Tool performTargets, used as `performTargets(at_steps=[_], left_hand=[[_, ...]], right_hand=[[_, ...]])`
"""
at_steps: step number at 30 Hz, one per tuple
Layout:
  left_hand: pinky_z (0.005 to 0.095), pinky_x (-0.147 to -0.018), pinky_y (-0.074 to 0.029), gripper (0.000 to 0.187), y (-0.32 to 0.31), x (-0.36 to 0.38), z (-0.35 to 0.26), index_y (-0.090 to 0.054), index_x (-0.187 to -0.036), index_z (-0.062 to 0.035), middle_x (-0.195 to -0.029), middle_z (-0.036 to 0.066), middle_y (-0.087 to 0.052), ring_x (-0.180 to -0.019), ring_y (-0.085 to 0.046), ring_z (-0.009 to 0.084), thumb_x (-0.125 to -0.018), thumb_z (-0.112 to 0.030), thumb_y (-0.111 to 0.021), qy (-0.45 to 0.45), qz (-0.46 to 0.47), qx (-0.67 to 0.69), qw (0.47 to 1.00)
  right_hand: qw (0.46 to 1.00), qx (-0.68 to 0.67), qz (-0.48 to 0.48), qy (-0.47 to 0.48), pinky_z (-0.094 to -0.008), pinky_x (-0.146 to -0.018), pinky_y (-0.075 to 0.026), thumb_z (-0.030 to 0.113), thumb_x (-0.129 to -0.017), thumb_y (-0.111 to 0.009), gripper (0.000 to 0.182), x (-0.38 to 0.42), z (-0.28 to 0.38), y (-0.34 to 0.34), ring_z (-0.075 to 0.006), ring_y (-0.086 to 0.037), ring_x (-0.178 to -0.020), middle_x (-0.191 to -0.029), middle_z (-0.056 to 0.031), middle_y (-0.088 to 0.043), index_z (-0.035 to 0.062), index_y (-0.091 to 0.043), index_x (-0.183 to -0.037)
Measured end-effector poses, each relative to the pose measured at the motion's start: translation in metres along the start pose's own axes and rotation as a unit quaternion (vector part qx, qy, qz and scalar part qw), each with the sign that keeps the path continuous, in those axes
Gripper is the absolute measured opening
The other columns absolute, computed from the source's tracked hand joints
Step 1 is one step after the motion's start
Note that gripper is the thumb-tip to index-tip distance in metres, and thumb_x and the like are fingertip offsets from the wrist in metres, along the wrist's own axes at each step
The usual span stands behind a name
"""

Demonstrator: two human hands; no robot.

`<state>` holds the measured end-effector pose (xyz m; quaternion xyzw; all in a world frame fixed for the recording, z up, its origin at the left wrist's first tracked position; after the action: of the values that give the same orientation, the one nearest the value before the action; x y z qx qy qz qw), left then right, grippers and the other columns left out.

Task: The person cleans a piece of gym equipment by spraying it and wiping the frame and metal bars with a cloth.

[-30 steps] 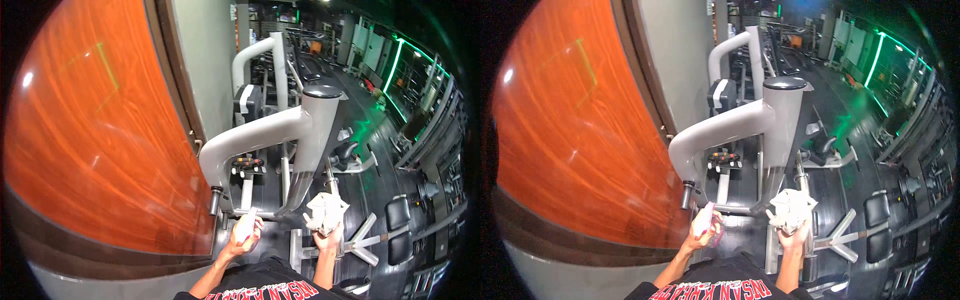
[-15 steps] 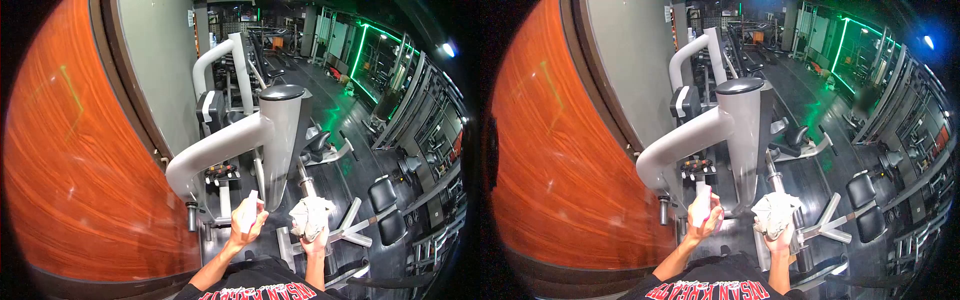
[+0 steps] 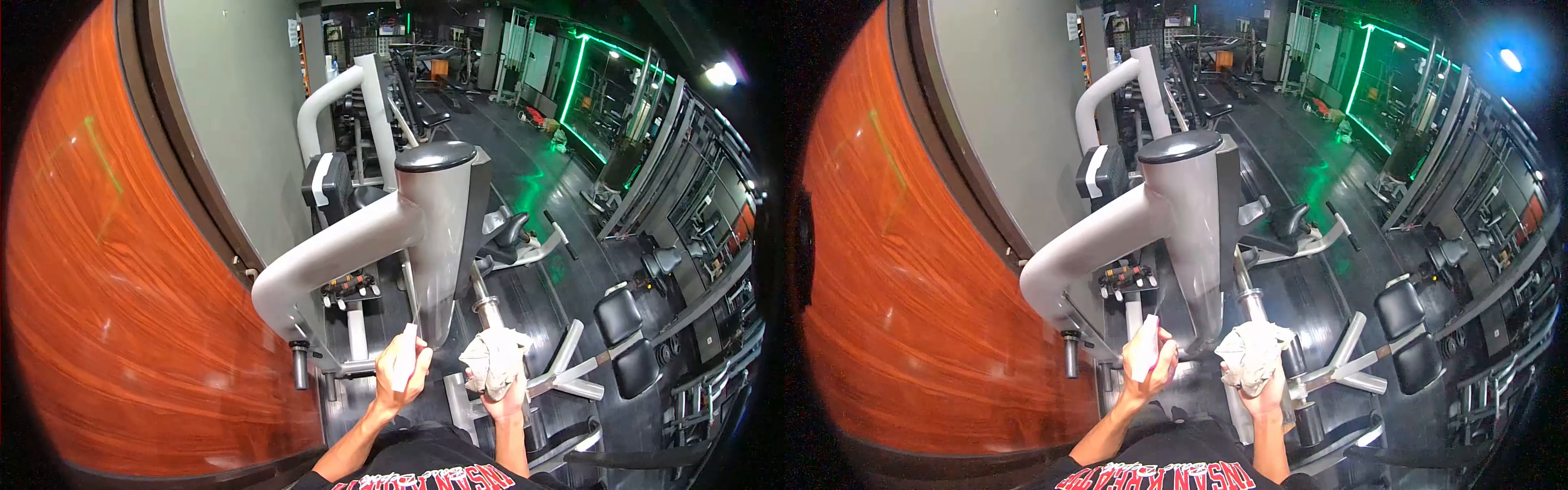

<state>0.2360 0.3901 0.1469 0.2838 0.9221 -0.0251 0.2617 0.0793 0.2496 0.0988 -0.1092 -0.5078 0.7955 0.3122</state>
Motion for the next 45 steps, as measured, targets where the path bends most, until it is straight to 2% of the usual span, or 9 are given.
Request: performTargets(at_steps=[14, 19, 22, 29, 34, 38, 40, 42, 45], left_hand=[[0.0296, -0.058, -0.048, 0.013, 0.012, 0.000, 0.029, -0.060, -0.091, 0.0000, -0.074, 0.009, -0.061, -0.061, -0.060, 0.0169, -0.081, -0.004, -0.065, 0.078, 0.110, 0.067, 0.989], [0.0301, -0.060, -0.048, 0.016, 0.026, -0.003, 0.027, -0.061, -0.094, 0.0014, -0.079, 0.011, -0.062, -0.064, -0.062, 0.0202, -0.080, -0.005, -0.066, 0.014, 0.141, 0.038, 0.989], [0.0305, -0.059, -0.048, 0.017, 0.034, 0.000, 0.031, -0.061, -0.094, 0.0018, -0.079, 0.011, -0.061, -0.063, -0.060, 0.0204, -0.079, -0.005, -0.066, 0.037, 0.153, 0.045, 0.986], [0.0273, -0.055, -0.048, 0.017, 0.054, 0.005, 0.045, -0.059, -0.096, 0.0013, -0.073, 0.008, -0.061, -0.059, -0.060, 0.0147, -0.081, -0.005, -0.065, 0.037, 0.159, 0.041, 0.986], [0.0247, -0.050, -0.048, 0.025, 0.070, -0.002, 0.046, -0.055, -0.108, 0.0034, -0.076, 0.008, -0.061, -0.054, -0.060, 0.0111, -0.084, -0.002, -0.061, -0.006, 0.113, 0.035, 0.993], [0.0253, -0.050, -0.050, 0.046, 0.078, -0.005, 0.051, -0.046, -0.129, 0.0012, -0.088, 0.010, -0.061, -0.056, -0.061, 0.0120, -0.085, 0.000, -0.059, 0.023, 0.140, 0.057, 0.988], [0.0252, -0.050, -0.050, 0.041, 0.079, -0.008, 0.047, -0.048, -0.124, 0.0019, -0.087, 0.009, -0.061, -0.056, -0.061, 0.0121, -0.085, 0.000, -0.058, 0.020, 0.138, 0.052, 0.989], [0.0247, -0.050, -0.046, 0.015, 0.079, -0.010, 0.046, -0.057, -0.094, -0.0002, -0.072, 0.005, -0.060, -0.056, -0.058, 0.0095, -0.082, -0.002, -0.065, 0.082, 0.096, 0.092, 0.988], [0.0256, -0.053, -0.046, 0.014, 0.078, -0.008, 0.051, -0.059, -0.094, 0.0002, -0.073, 0.006, -0.061, -0.057, -0.059, 0.0108, -0.081, -0.002, -0.065, 0.087, 0.109, 0.082, 0.987]], right_hand=[[0.999, -0.001, 0.022, 0.047, -0.0455, -0.089, -0.049, 0.047, -0.095, -0.041, 0.052, -0.032, -0.032, -0.036, -0.0267, -0.058, -0.107, -0.124, -0.0086, -0.056, 0.0093, -0.046, -0.131], [0.970, 0.120, -0.014, 0.213, -0.0344, -0.091, -0.047, 0.036, -0.098, -0.043, 0.044, -0.080, -0.025, -0.085, -0.0197, -0.057, -0.106, -0.124, -0.0056, -0.055, 0.0095, -0.042, -0.133], [0.891, 0.187, -0.020, 0.413, -0.0325, -0.090, -0.043, 0.020, -0.096, -0.051, 0.047, -0.118, -0.010, -0.132, -0.0176, -0.053, -0.109, -0.124, -0.0043, -0.051, 0.0071, -0.030, -0.136], [0.360, 0.629, -0.028, 0.688, -0.0458, -0.110, -0.026, -0.008, -0.069, -0.047, 0.059, -0.173, 0.022, -0.236, -0.0420, -0.030, -0.133, -0.139, -0.0226, -0.039, -0.0006, -0.048, -0.127], [0.422, 0.633, -0.047, 0.647, -0.0453, -0.111, -0.026, -0.007, -0.075, -0.046, 0.055, -0.181, -0.016, -0.163, -0.0428, -0.028, -0.134, -0.144, -0.0293, -0.027, -0.0070, -0.043, -0.130], [0.528, 0.645, -0.101, 0.543, -0.0410, -0.105, -0.035, -0.006, -0.078, -0.045, 0.053, -0.183, -0.053, -0.062, -0.0412, -0.041, -0.127, -0.134, -0.0295, -0.043, -0.0052, -0.045, -0.130], [0.615, 0.623, -0.116, 0.470, -0.0395, -0.097, -0.041, -0.004, -0.080, -0.046, 0.047, -0.166, -0.049, -0.060, -0.0412, -0.053, -0.115, -0.121, -0.0274, -0.055, -0.0056, -0.047, -0.127], [0.622, 0.589, -0.155, 0.492, -0.0361, -0.090, -0.044, 0.005, -0.088, -0.047, 0.034, -0.159, -0.035, -0.068, -0.0326, -0.061, -0.102, -0.111, -0.0226, -0.061, -0.0080, -0.050, -0.119], [0.628, 0.445, -0.113, 0.628, -0.0339, -0.091, -0.041, 0.007, -0.089, -0.050, 0.032, -0.152, -0.006, -0.126, -0.0235, -0.054, -0.104, -0.109, -0.0128, -0.057, -0.0032, -0.048, -0.120]])
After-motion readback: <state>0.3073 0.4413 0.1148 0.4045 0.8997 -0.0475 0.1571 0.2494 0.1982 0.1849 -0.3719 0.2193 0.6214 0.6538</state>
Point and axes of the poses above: each hand's wrist, its own x-axis away from the middle knuckle, its own y-axis out of the back of the hand, z = x × y, the point moved 2 cm from there along -x, towards the middle knuckle
